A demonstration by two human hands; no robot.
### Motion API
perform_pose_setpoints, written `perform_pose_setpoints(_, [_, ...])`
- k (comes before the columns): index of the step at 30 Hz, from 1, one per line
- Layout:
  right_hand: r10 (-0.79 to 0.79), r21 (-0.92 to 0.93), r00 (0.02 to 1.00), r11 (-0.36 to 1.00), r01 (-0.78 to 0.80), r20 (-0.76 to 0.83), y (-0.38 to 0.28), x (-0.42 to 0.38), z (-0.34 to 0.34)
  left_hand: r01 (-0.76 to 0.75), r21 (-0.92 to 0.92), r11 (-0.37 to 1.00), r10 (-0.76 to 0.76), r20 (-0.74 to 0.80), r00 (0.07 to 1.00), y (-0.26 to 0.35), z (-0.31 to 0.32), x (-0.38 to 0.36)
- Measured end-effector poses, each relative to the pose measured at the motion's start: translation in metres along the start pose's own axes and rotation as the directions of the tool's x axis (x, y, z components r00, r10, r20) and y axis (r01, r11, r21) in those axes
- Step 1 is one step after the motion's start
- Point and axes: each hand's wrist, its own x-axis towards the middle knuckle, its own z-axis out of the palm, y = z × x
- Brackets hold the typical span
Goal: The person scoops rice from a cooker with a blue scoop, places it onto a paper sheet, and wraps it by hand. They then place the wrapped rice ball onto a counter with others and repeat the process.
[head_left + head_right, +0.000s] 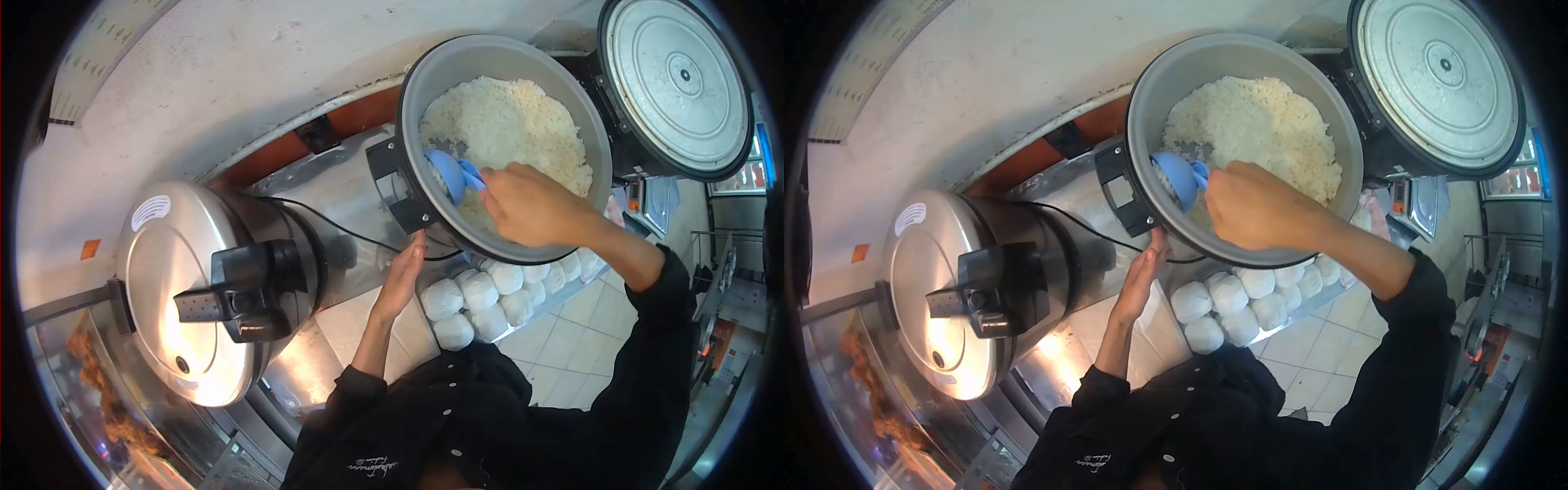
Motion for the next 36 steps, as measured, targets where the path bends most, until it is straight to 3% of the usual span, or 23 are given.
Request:
perform_pose_setpoints(4, [0.000,-0.004,0.998,1.000,0.000,0.057,0.018,0.021,0.001,-0.043,0.086,0.995,0.053,-0.114,0.992,0.012,0.003,-0.002])
perform_pose_setpoints(6, [-0.026,0.191,0.995,0.982,0.006,0.101,0.043,0.023,0.000,-0.046,0.056,0.997,0.055,-0.171,0.984,0.019,0.003,-0.010])
perform_pose_setpoints(7, [-0.038,0.185,0.995,0.983,0.019,0.096,0.052,0.018,-0.002,-0.055,0.021,0.998,0.058,-0.210,0.976,0.022,0.004,-0.013])
perform_pose_setpoints(9, [0.101,0.610,0.971,0.763,-0.216,0.217,0.070,0.005,-0.005,-0.071,0.043,0.997,0.080,-0.270,0.960,0.023,0.001,-0.035])
perform_pose_setpoints(10, [0.092,0.609,0.972,0.766,-0.207,0.214,0.076,-0.004,-0.005,-0.071,0.056,0.996,0.085,-0.322,0.943,0.021,-0.002,-0.053])
perform_pose_setpoints(12, [0.094,0.802,0.980,0.563,-0.199,0.177,0.079,-0.025,-0.002,-0.063,0.176,0.982,0.133,-0.420,0.898,0.002,-0.014,-0.091])
perform_pose_setpoints(13, [0.083,0.797,0.978,0.568,-0.203,0.190,0.071,-0.036,-0.002,-0.058,0.169,0.984,0.127,-0.436,0.891,-0.012,-0.024,-0.114])
perform_pose_setpoints(15, [0.161,0.821,0.985,0.569,-0.046,-0.055,0.051,-0.067,-0.001,0.089,0.419,0.904,0.144,-0.494,0.857,-0.038,-0.041,-0.162])
perform_pose_setpoints(16, [0.147,0.819,0.988,0.571,-0.055,-0.036,0.039,-0.082,0.002,0.145,0.661,0.736,0.242,-0.457,0.856,-0.047,-0.047,-0.184])
perform_pose_setpoints(17, [0.221,0.847,0.967,0.532,-0.012,-0.125,0.023,-0.096,0.007,0.194,0.844,0.500,0.320,-0.388,0.864,-0.056,-0.053,-0.206])
perform_pose_setpoints(18, [0.301,0.869,0.931,0.493,0.035,-0.209,0.009,-0.109,0.016,0.287,0.831,0.476,0.209,-0.424,0.881,-0.066,-0.058,-0.227])
perform_pose_setpoints(19, [0.296,0.871,0.936,0.490,0.024,-0.193,-0.003,-0.121,0.028,0.301,0.824,0.479,0.196,-0.435,0.879,-0.070,-0.057,-0.240])
perform_pose_setpoints(21, [0.358,0.913,0.895,0.392,0.116,-0.267,-0.026,-0.145,0.052,0.395,0.873,0.284,0.137,-0.445,0.885,-0.079,-0.055,-0.264])
perform_pose_setpoints(22, [0.354,0.952,0.908,0.278,0.126,-0.224,-0.033,-0.155,0.068,0.390,0.880,0.270,0.076,-0.423,0.903,-0.087,-0.061,-0.271])
perform_pose_setpoints(23, [0.378,0.956,0.900,0.268,0.117,-0.216,-0.047,-0.163,0.083,0.407,0.871,0.275,0.053,-0.436,0.898,-0.097,-0.063,-0.278])
perform_pose_setpoints(25, [0.385,0.987,0.914,0.139,0.080,-0.128,-0.071,-0.175,0.120,0.332,0.901,0.279,0.137,-0.380,0.915,-0.102,-0.065,-0.283])
perform_pose_setpoints(27, [0.310,0.983,0.939,0.151,0.106,-0.149,-0.083,-0.178,0.170,0.335,0.901,0.276,0.138,-0.383,0.913,-0.104,-0.067,-0.284])
perform_pose_setpoints(29, [0.228,0.955,0.951,0.255,0.151,-0.211,-0.094,-0.174,0.227,0.333,0.904,0.268,0.151,-0.381,0.912,-0.103,-0.069,-0.284])
perform_pose_setpoints(30, [0.150,0.765,0.859,0.546,0.341,-0.490,-0.094,-0.159,0.271,0.342,0.907,0.247,0.144,-0.383,0.912,-0.103,-0.069,-0.283])
perform_pose_setpoints(31, [-0.013,0.453,0.712,0.763,0.461,-0.702,-0.095,-0.144,0.312,0.349,0.909,0.228,0.138,-0.385,0.912,-0.102,-0.068,-0.282])
perform_pose_setpoints(33, [0.098,0.522,0.846,0.822,0.229,-0.524,-0.127,-0.141,0.360,0.352,0.909,0.223,0.142,-0.387,0.911,-0.102,-0.070,-0.281])
perform_pose_setpoints(35, [-0.094,0.177,0.891,0.965,0.191,-0.445,-0.131,-0.127,0.420,0.355,0.909,0.216,0.139,-0.389,0.911,-0.102,-0.070,-0.284])
perform_pose_setpoints(36, [-0.172,0.057,0.871,0.973,0.222,-0.460,-0.128,-0.120,0.450,0.344,0.911,0.228,0.140,-0.380,0.914,-0.103,-0.071,-0.285])
